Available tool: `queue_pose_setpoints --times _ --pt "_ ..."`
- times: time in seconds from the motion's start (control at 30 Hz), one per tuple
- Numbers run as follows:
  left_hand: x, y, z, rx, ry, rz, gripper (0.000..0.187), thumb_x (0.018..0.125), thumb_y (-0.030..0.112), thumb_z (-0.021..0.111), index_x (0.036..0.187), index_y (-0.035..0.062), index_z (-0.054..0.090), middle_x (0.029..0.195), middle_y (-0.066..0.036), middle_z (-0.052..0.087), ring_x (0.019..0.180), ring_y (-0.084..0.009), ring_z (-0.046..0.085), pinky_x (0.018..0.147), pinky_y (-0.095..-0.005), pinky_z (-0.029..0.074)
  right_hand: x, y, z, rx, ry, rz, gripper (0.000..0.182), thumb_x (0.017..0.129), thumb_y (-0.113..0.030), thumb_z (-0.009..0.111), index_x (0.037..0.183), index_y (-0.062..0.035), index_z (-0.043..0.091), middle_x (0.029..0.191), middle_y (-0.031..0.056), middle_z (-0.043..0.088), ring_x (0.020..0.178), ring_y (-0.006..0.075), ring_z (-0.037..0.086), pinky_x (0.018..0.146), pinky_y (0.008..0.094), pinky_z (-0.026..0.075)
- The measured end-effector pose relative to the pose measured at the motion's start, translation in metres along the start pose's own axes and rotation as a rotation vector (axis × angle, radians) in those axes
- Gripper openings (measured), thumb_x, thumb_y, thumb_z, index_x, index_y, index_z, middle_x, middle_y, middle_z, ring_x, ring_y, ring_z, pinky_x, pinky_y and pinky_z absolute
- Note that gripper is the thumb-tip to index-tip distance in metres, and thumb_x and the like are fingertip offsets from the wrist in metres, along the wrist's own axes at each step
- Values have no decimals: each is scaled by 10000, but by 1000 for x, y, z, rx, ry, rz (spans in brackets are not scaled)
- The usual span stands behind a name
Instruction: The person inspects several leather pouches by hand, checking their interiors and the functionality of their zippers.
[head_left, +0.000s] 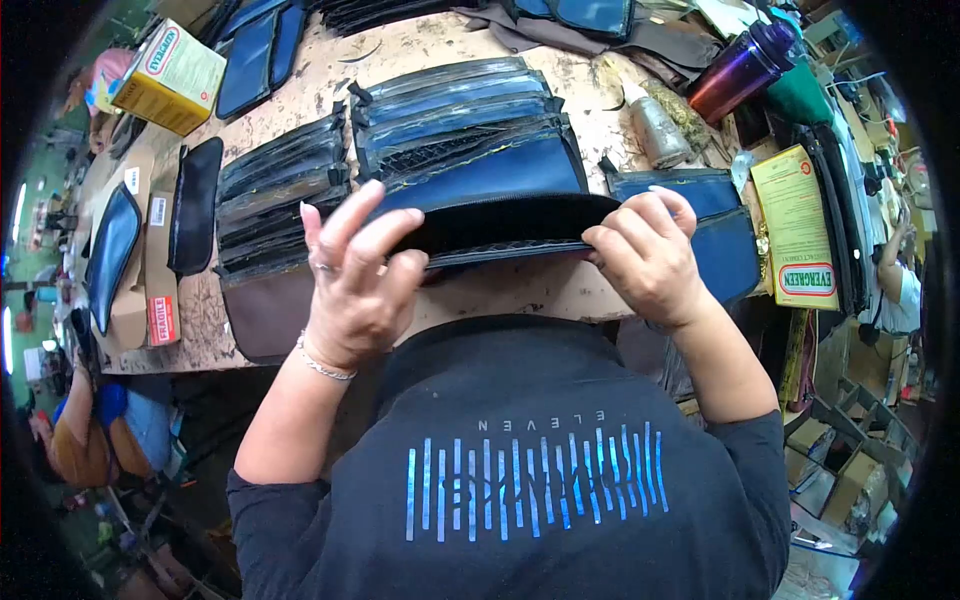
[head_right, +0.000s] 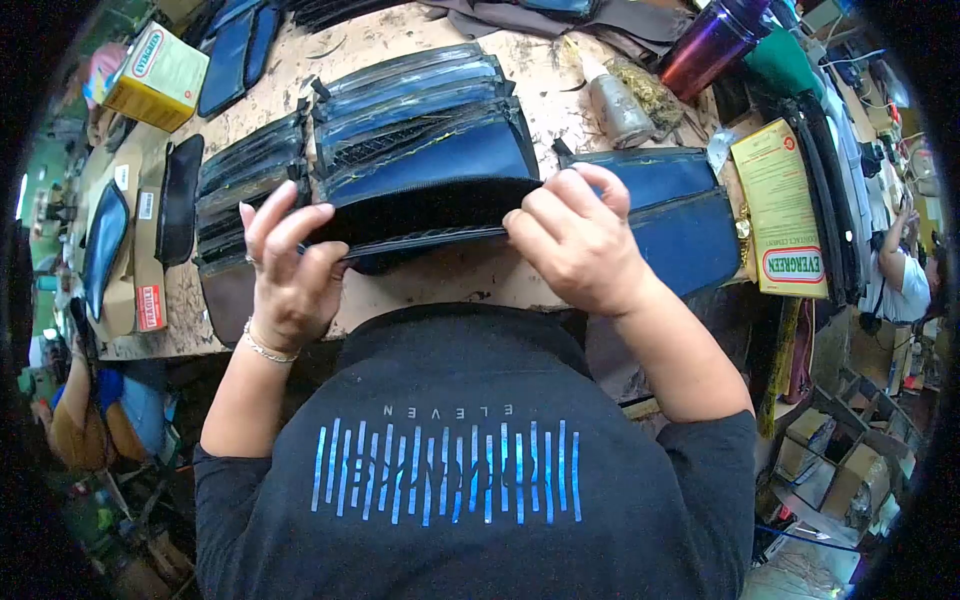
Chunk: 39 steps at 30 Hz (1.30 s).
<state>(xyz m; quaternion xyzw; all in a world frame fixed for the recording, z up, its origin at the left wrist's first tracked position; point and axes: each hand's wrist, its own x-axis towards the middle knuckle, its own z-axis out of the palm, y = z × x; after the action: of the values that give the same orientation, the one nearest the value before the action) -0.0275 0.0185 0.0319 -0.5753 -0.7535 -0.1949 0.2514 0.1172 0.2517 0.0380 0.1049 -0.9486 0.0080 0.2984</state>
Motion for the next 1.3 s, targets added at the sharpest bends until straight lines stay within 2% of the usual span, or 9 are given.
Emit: queue_pose_setpoints --times 0.13,0.27,0.4,0.7,0.8,0.9,1.0,1.13,1.3 --pt "23 -11 -16 -458 -107 -133 159 655 15 671 711 37 524 1099 -121 495 1117 -329 450 930 -409 371 11 22 -12 360 -68 166 209 602 -257 709 655 -123 559 654 -7 498 708 181 490 741 339 354" --pt "26 -38 -10 -757 -417 -303 200 793 153 594 717 20 466 1047 -160 527 988 -270 501 856 -322 380 15 43 1 533 -195 142 317 636 -324 730 671 -55 565 636 36 533 667 196 490 673 303 401" --pt "8 -66 42 -968 -443 -585 190 882 184 504 820 11 551 912 -40 545 856 -108 465 788 -241 367 14 61 35 960 -652 614 272 756 -287 675 754 -39 565 628 7 529 627 97 477 587 262 405" --pt "-6 -71 67 -901 -478 -674 213 883 236 526 926 31 564 851 13 532 781 -72 458 736 -215 376 -4 72 68 1068 -603 613 231 743 -244 691 739 -47 570 653 -18 533 662 94 487 630 248 404" --pt "-11 -68 58 -932 -479 -714 193 852 189 569 974 41 548 862 18 530 756 -61 461 701 -210 392 -8 67 63 1121 -444 506 230 740 -231 693 850 -55 595 781 9 569 767 110 507 710 261 414" --pt "-19 -66 55 -969 -521 -769 243 811 128 610 1027 52 530 873 26 526 743 -49 460 677 -206 403 -13 66 45 896 -439 662 556 661 -248 731 1161 -105 532 1077 23 530 912 127 466 795 282 384" --pt "-19 -61 56 -985 -483 -766 284 755 116 655 1013 57 552 871 14 499 717 -75 441 659 -212 394 -25 68 42 923 -360 767 559 657 -249 730 1161 -109 531 1090 28 522 902 149 469 786 288 392" --pt "-17 -60 54 -1056 -461 -788 298 750 86 654 1022 52 537 899 1 505 743 -82 456 678 -225 405 -23 60 43 720 -361 572 520 668 -217 730 1132 -89 533 957 49 513 853 184 469 787 295 398" --pt "-15 -55 39 -1054 -445 -677 320 729 40 660 1016 40 519 1134 -41 485 830 -61 479 730 -216 406 -22 53 52 572 -346 448 421 637 -134 739 1009 -69 553 936 62 512 883 209 489 839 310 388"
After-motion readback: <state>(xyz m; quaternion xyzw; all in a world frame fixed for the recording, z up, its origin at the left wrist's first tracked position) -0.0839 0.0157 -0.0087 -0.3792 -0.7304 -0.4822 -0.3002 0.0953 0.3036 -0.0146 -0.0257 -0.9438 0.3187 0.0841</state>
